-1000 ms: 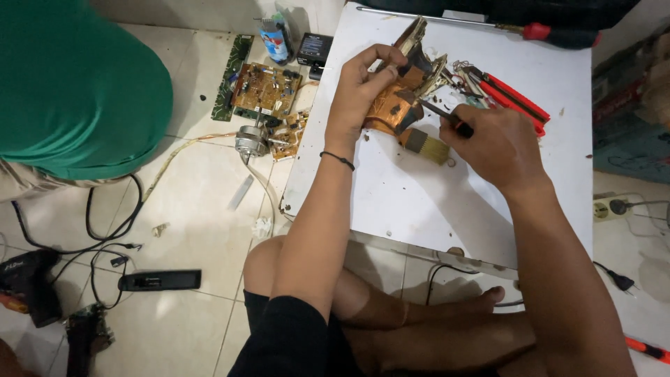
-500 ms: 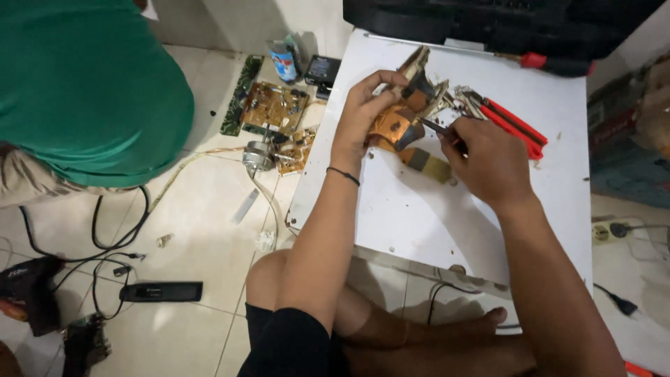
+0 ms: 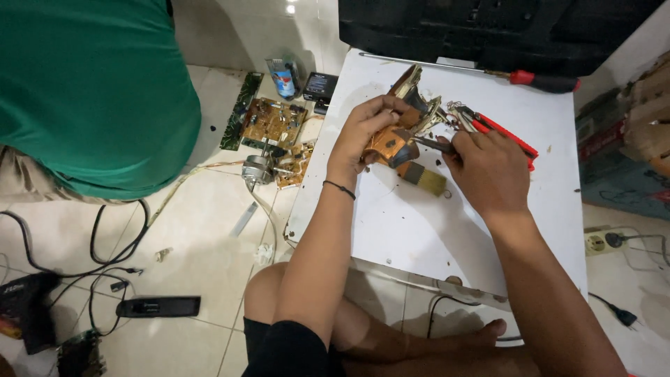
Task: Removing insulation tape from an electronic transformer using pliers and then cleaning it with a brush.
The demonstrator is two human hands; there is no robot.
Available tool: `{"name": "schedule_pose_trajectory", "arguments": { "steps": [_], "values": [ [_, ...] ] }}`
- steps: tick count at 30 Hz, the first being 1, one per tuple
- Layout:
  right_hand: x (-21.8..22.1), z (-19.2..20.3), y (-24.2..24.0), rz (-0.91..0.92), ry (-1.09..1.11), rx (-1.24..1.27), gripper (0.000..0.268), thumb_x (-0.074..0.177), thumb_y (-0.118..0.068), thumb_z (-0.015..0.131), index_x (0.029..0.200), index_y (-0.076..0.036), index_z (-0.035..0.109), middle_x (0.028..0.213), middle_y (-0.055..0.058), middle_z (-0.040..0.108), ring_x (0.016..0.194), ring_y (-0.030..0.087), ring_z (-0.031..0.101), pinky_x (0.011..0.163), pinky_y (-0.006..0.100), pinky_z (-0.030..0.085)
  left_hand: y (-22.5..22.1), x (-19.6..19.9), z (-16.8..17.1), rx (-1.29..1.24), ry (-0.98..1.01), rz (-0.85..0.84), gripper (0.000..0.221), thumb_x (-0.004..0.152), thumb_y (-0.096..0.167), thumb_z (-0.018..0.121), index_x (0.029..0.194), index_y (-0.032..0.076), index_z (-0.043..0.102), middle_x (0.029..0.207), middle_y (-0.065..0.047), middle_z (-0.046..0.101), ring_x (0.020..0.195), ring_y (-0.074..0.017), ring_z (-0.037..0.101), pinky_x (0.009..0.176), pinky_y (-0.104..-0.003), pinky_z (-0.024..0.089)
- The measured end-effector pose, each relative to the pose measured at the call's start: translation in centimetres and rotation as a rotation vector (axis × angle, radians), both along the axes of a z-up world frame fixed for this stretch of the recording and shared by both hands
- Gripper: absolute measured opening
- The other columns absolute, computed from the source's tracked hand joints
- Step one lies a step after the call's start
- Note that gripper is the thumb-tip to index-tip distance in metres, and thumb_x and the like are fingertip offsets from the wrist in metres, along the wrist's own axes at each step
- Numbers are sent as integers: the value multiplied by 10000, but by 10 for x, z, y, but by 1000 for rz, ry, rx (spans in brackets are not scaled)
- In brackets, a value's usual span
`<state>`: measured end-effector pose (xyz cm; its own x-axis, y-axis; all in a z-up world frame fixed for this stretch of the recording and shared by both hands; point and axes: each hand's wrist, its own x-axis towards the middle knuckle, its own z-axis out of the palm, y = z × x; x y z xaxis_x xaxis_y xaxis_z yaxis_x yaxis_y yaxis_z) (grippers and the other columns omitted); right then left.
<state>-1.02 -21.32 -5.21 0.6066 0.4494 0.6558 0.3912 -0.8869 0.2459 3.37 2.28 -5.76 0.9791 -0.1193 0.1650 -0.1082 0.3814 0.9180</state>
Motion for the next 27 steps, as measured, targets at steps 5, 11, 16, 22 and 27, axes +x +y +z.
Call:
{"name": "schedule_pose_trajectory", "arguments": {
  "steps": [5,11,16,22,27],
  "values": [
    [-6,-4,0,-22,190,98,181,914,-371,759,867,-218,673,739,1,684,753,229,730,652,379,583,3,-5,9,0,-26,-23,284,808,152,669,1040,-5,715,998,-173,633,933,-279,652,775,-397,580],
    [-26,44,18,140,676,379,281,938,-305,702,761,-87,698,526,141,641,584,368,670,555,420,517,1,1,7,-91,7,-127,274,797,126,689,1034,-11,700,760,-131,606,501,-185,600,379,-241,435],
    [-30,59,21,195,911,529,292,905,-216,714,702,-8,723,499,216,629,483,279,606,513,367,482,1,-8,16,-90,-62,-181,238,811,79,622,1011,-16,708,1042,-138,720,1044,-228,659,969,-302,485],
    [-29,54,22,271,1120,711,363,872,-148,720,536,-29,651,399,95,598,382,177,526,430,288,461,-1,-2,8,-144,-59,-214,263,837,99,629,1055,-30,702,1028,-112,693,885,-154,629,800,-202,466],
    [-10,20,7,229,471,386,126,893,-248,748,904,-128,712,660,48,680,685,260,707,613,374,560,-2,17,-8,-161,-7,-36,237,821,73,675,1037,-23,684,589,-166,559,254,-186,497,189,-230,294]
  ]
}}
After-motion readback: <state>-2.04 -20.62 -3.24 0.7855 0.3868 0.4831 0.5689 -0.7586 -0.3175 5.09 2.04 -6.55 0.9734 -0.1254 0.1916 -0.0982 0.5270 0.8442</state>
